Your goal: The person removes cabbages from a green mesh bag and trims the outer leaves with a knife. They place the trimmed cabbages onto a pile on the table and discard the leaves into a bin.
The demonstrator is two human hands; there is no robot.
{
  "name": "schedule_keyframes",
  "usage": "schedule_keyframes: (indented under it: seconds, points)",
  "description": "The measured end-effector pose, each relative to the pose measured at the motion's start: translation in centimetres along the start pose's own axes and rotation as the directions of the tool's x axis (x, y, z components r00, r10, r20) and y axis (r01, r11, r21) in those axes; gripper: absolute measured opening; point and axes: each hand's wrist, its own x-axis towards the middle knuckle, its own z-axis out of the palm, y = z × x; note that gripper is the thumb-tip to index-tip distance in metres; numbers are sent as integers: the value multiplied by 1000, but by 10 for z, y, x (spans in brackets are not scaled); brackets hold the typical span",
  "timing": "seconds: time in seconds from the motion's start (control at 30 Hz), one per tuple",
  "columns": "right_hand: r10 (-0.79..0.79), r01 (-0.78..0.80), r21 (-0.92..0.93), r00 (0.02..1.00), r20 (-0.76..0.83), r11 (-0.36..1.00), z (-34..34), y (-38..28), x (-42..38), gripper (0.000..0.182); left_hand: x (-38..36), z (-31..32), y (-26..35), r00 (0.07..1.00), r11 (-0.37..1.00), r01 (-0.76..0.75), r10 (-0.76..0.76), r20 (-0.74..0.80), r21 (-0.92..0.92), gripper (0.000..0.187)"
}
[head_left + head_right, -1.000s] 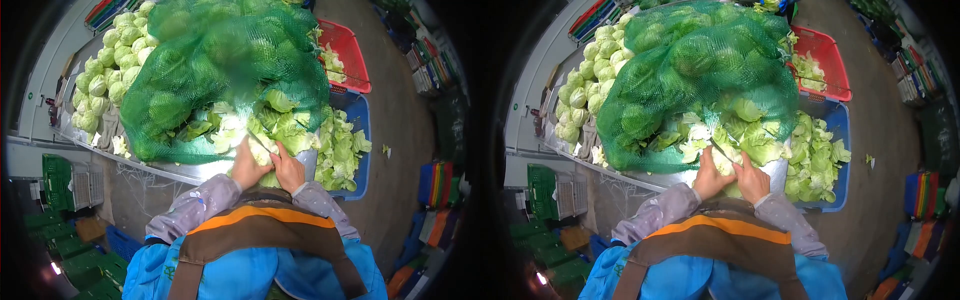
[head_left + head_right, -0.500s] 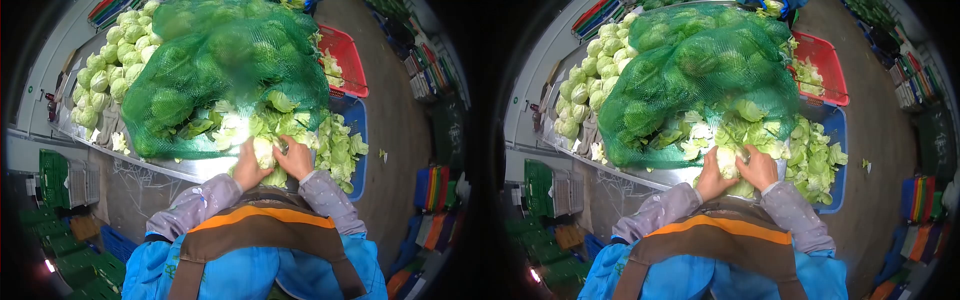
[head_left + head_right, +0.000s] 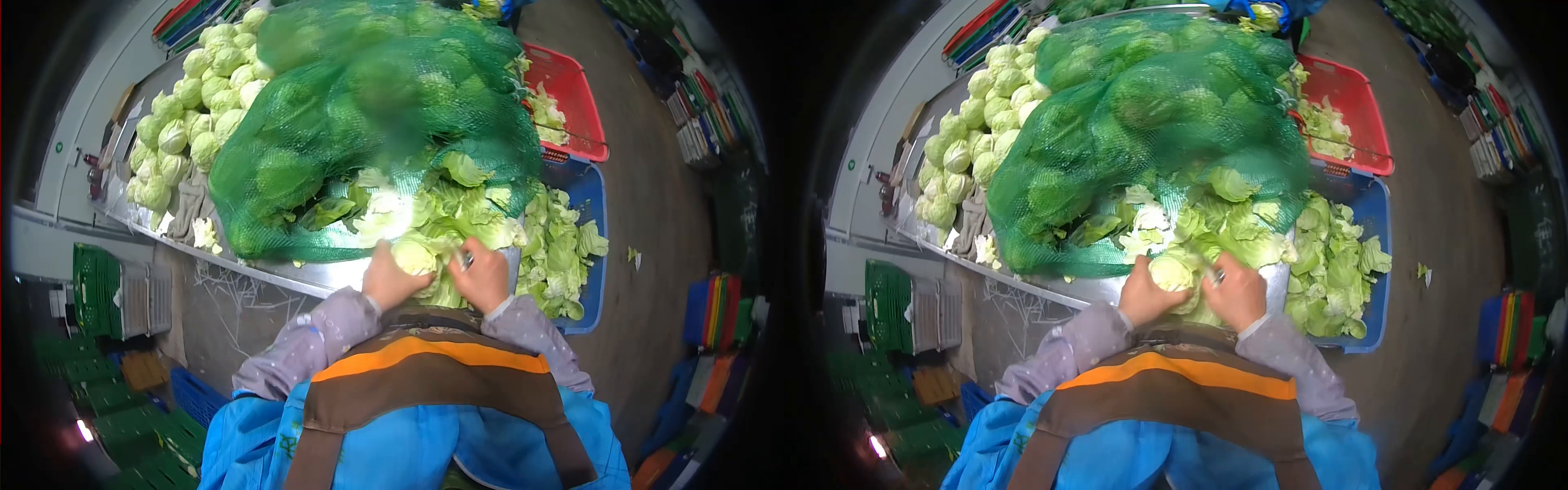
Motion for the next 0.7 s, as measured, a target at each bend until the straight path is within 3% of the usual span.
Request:
schedule_keyframes:
  seconds: [0.03, 0.07, 0.13, 0.2, 0.23, 0.3, 0.37, 0.4, 0.47, 0.5, 0.53, 0.6, 0.63, 0.67, 0.7]
  points:
    - [132, -132, 16, 989, -60, 991, -2, 12, 7, 22, -5, 5, -6, 962, 976, -215, 218, -165, 36, 79]
    - [257, -255, 38, 959, -116, 966, -4, 27, 14, 23, -5, 4, -9, 960, 973, -226, 230, -157, 39, 79]
    - [295, -294, 33, 941, -163, 955, -1, 65, 22, 26, -4, -3, -16, 734, 769, -536, 628, -258, 349, 80]
    - [337, -345, -7, 922, -188, 939, -10, 80, 28, 31, -12, -13, -13, 726, 759, -559, 643, -246, 335, 81]
    - [371, -371, -127, 928, -29, 920, -36, 49, 28, 47, -13, -17, -13, 709, 746, -584, 661, -246, 321, 82]
    - [-62, 32, -207, 988, -143, 978, -43, 24, 18, 64, -16, -22, -8, 690, 726, -601, 682, -242, 335, 80]
    - [-271, 283, 95, 955, -122, 954, -40, -9, 14, 73, -18, -21, -2, 724, 749, -560, 650, -230, 354, 79]
    - [-268, 280, 94, 955, -128, 955, -32, -16, 12, 73, -18, -20, 1, 752, 769, -518, 618, -230, 374, 77]
    - [-200, 185, 131, 973, 112, 974, -21, -24, 6, 67, -24, -20, 9, 763, 775, -527, 613, -207, 349, 75]
    - [-156, 121, 217, 976, 151, 969, -24, -27, 10, 48, -25, -21, 11, 776, 784, -531, 602, -189, 322, 74]
    - [-159, 124, 215, 976, 152, 969, -21, -19, 11, 48, -25, -23, 12, 774, 784, -531, 603, -192, 321, 74]
    - [-59, -27, 444, 982, 178, 896, -10, 1, 10, 24, -27, -28, 9, 791, 771, -511, 595, -143, 380, 74]
    - [-83, 19, 454, 989, 122, 891, -9, -3, 9, 12, -29, -28, 9, 796, 775, -507, 589, -141, 378, 74]
    - [-81, 16, 453, 989, 126, 892, -12, -4, 9, 12, -29, -27, 10, 788, 761, -510, 601, -137, 401, 74]
    - [88, -189, 579, 976, 198, 793, -18, -4, 10, 11, -29, -27, 11, 776, 744, -516, 615, -136, 424, 74]
